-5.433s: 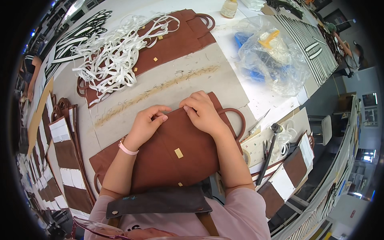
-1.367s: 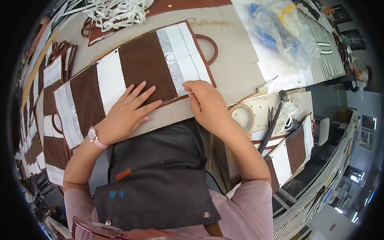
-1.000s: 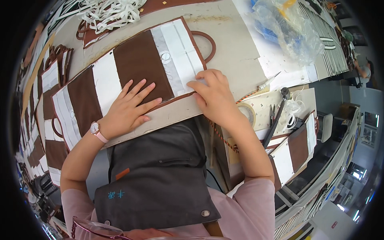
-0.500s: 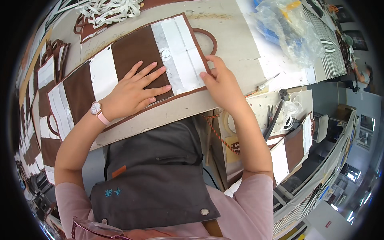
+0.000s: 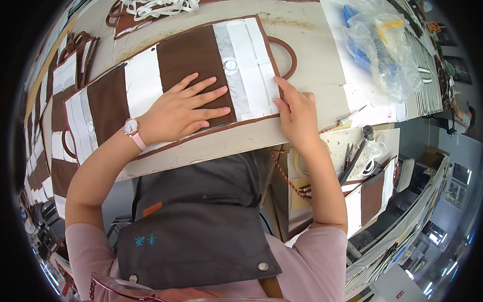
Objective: The person assembles brown tote bags at a workbench. They use a metal tool to press down seams and edges on the bag panels, then flip the bags to inspect the other side. The person also handles white straps, placing them onto the bag panels.
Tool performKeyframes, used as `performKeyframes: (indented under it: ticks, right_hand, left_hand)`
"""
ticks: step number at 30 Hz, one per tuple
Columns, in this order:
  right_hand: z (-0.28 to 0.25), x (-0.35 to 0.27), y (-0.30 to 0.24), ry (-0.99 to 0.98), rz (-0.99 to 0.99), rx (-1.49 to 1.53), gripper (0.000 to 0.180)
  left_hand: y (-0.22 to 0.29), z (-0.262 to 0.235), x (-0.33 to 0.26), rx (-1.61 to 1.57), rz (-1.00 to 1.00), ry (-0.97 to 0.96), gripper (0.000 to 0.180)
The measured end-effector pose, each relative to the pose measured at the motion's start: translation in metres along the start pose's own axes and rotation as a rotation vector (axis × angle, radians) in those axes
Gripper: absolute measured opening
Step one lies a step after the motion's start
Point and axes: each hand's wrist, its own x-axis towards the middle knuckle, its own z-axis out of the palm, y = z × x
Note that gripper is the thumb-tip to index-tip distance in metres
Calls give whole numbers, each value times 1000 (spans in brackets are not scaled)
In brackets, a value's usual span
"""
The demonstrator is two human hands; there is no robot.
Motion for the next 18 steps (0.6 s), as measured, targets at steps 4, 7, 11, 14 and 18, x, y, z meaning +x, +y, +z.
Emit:
performKeyframes:
  ticks: [4,7,11,14,18]
  right_hand:
    - [1,0,0,-4,31,33,41]
    - [1,-1,1,47,-12,15,40]
    - [4,-2,3,55,-36,-22,39]
    - [5,-2,2,81,-62,-32,39]
    - [7,-3,4,109,-80,-54,38]
  left_hand:
    - [1,1,-1,-7,-10,12,46]
    - [3,-2,-1,-16,-18,19,48]
    - [7,-3,-9,-4,-57,35,49]
    - [10,1,-14,20,-81,56,48]
    - [10,0,-14,11,-76,86,48]
